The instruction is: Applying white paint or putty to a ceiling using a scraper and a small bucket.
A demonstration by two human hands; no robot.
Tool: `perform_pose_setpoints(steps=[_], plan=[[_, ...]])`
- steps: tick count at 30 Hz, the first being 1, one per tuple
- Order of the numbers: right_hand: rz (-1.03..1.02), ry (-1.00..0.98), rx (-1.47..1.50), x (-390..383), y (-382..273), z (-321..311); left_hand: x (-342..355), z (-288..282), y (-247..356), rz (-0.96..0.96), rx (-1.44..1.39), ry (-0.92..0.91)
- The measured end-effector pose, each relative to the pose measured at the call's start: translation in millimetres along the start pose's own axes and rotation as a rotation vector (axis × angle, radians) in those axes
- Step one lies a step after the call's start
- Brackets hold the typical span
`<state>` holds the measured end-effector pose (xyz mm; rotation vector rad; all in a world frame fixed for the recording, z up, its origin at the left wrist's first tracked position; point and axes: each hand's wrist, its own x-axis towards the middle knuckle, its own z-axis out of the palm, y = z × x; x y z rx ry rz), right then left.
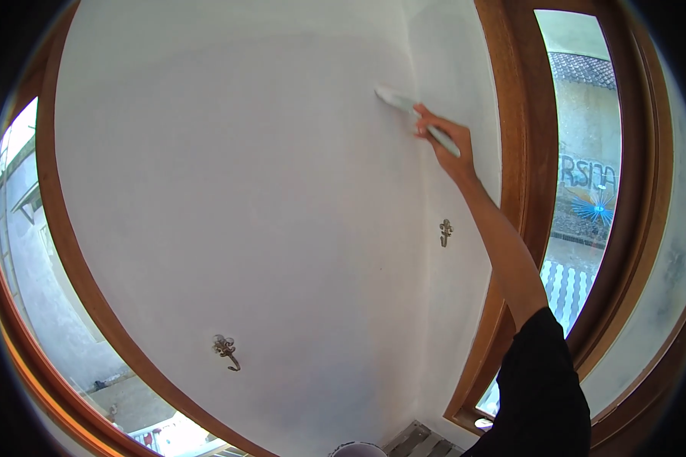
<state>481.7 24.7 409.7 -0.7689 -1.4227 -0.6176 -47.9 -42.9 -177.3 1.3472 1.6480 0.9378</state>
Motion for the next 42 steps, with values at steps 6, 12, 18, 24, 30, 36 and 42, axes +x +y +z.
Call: perform_pose_setpoints(steps=[6,12,18,24,30,36,42], plan=[[0.016,-0.025,0.047,31.8,-28.0,-17.4,-29.1,-26.1,72.9,0.015,-0.046,0.031],[-0.121,0.007,0.055,82.2,-7.3,-4.1,-30.2,-14.4,83.5,-0.009,-0.176,0.072],[-0.096,-0.05,-0.233,-46.1,5.4,-10.3,-3.1,11.7,42.8,0.257,-0.226,0.251],[0.02,-0.248,-0.058,-53.0,-28.2,-48.9,1.9,36.6,22.1,0.438,-0.144,0.337],[0.085,-0.341,-0.072,-5.9,-40.1,-48.9,-5.3,38.2,42.2,0.362,-0.124,0.345],[-0.13,-0.098,-0.101,54.9,-25.3,-34.8,-33.1,25.5,66.1,-0.003,-0.118,0.115],[-0.129,-0.039,-0.025,66.2,-11.0,-5.6,-20.0,44.0,3.6,0.162,-0.25,0.224]])
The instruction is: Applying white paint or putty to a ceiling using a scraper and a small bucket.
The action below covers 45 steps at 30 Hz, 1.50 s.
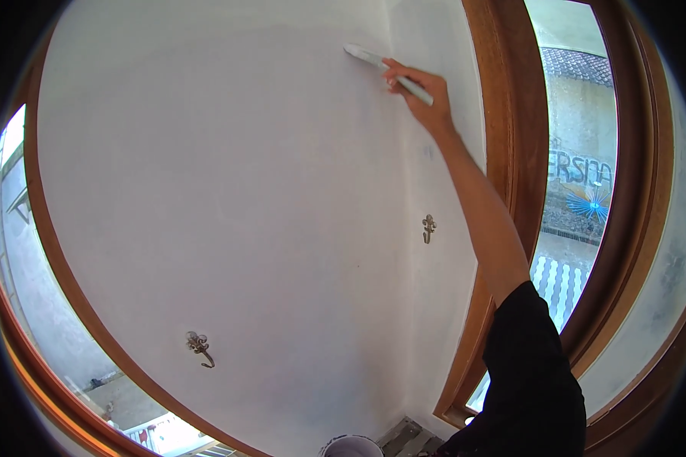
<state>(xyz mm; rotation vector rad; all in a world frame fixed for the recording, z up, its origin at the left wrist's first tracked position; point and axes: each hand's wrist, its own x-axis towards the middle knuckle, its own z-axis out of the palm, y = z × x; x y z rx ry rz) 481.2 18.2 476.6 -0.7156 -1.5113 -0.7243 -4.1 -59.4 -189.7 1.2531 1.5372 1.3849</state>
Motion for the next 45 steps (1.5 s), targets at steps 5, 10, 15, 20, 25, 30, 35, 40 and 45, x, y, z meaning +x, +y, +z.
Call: perform_pose_setpoints(steps=[5,10,15,20,25,30,35,40,45], plan=[[0.14,0.055,-0.007,-97.8,3.6,6.4,9.6,0.3,13.0,0.114,-0.067,0.116],[0.022,-0.188,-0.157,-156.7,-21.3,-12.9,16.6,-10.6,37.1,0.273,0.05,0.163],[0.388,-0.124,0.112,-140.4,-58.7,-35.9,20.6,-13.4,70.6,0.114,0.065,-0.027],[0.55,0.253,0.342,-107.6,-63.6,-18.1,19.6,-10.2,71.2,0.062,0.083,-0.02],[0.476,0.546,0.514,-63.8,-37.8,3.3,15.9,-6.8,42.7,0.115,0.065,0.08],[0.312,0.783,0.618,5.8,-20.3,27.7,12.9,-7.4,47.2,0.087,0.073,0.182],[0.338,0.875,0.592,8.6,-9.2,61.3,26.9,-11.5,14.9,0.189,0.13,0.211],[0.299,0.836,0.205,15.4,-13.0,33.1,23.0,-12.4,34.9,0.173,0.074,0.18],[-0.215,0.444,0.005,25.6,0.9,23.8,31.8,-7.3,12.2,0.183,0.133,0.211]])
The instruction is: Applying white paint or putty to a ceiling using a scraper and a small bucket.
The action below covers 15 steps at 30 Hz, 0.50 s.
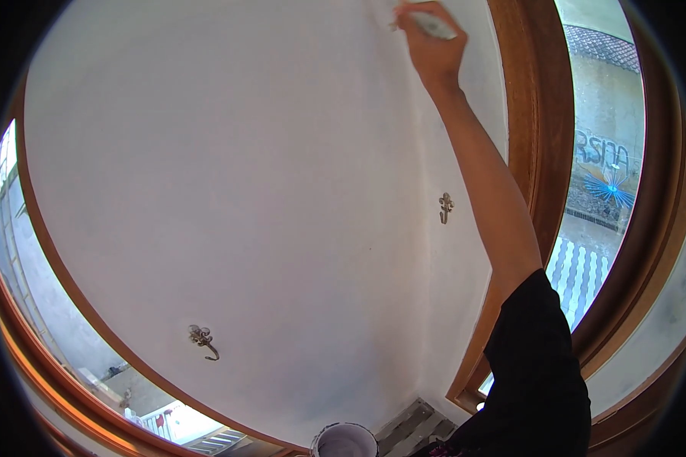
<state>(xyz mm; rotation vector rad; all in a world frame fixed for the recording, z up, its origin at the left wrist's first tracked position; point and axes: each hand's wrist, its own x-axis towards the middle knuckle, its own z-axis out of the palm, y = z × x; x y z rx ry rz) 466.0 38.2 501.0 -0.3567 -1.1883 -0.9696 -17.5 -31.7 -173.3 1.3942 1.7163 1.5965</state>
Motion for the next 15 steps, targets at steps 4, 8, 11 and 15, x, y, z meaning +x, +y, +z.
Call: perform_pose_setpoints(steps=[4,8,11,15], plan=[[-0.062,-0.394,-0.146,-44.7,-11.6,-23.8,-0.9,-0.9,-1.6,-0.027,0.039,-0.006],[0.199,-0.486,-0.064,-72.0,-26.4,-62.7,-0.9,-8.1,13.8,0.012,-0.065,-0.005],[0.187,-0.647,-0.056,-38.5,-40.3,-88.8,0.0,-9.7,55.6,-0.011,-0.127,-0.069],[0.025,-0.458,-0.01,11.7,-33.6,-58.7,0.2,-7.9,42.4,-0.009,-0.178,-0.119]])
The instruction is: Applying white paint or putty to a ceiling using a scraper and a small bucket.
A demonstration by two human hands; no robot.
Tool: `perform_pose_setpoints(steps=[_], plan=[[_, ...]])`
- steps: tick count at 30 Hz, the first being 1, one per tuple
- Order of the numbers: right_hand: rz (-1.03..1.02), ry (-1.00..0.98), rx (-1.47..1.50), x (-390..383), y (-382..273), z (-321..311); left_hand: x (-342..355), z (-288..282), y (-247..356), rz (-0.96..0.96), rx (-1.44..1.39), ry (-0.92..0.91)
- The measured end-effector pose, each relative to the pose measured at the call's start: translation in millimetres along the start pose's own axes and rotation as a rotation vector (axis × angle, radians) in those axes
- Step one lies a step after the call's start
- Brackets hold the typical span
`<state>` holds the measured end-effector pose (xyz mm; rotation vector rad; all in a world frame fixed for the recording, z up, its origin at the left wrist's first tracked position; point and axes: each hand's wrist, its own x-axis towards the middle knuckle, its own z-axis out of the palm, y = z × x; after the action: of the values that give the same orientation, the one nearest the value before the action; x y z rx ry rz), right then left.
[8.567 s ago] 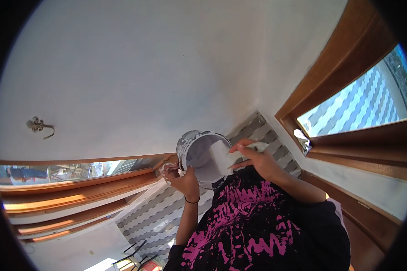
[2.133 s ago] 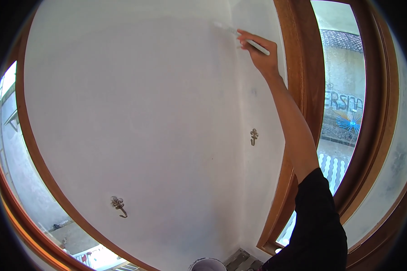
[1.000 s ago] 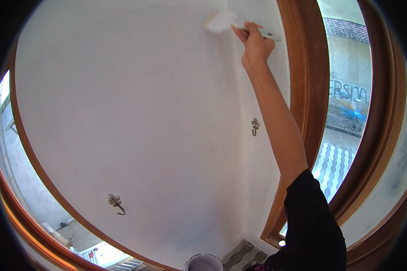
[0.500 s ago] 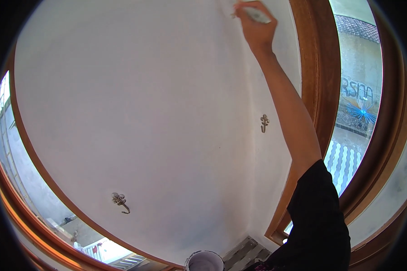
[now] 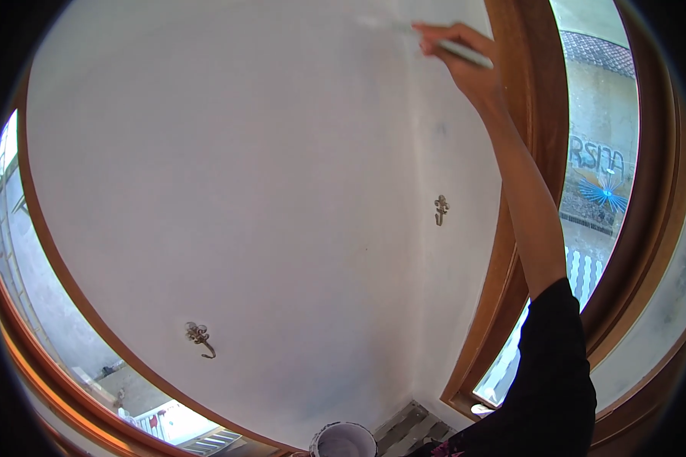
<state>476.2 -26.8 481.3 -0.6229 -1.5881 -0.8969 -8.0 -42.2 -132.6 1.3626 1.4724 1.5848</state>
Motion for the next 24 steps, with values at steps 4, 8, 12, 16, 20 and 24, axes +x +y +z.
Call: perform_pose_setpoints(steps=[4,8,12,16,20,24], plan=[[-0.03,0.083,0.17,28.6,23.2,25.5,-0.2,7.1,-68.7,-0.046,-0.017,0.047],[0.169,0.021,0.163,-32.7,33.1,37.4,-13.8,9.0,-38.1,-0.068,0.081,0.012],[0.391,0.015,0.23,-117.8,9.6,38.0,-16.8,9.0,-17.6,-0.147,0.113,0.05],[0.296,-0.183,0.082,-167.0,-22.1,20.9,-10.8,-1.6,-10.0,-0.059,-0.029,-0.011],[0.47,-0.353,0.217,-142.9,-59.4,-7.8,-9.3,-0.3,15.8,-0.084,0.025,-0.05],[0.759,-0.585,0.169,-94.5,-67.1,3.0,-11.8,-0.5,-5.2,-0.008,0.115,-0.051]])
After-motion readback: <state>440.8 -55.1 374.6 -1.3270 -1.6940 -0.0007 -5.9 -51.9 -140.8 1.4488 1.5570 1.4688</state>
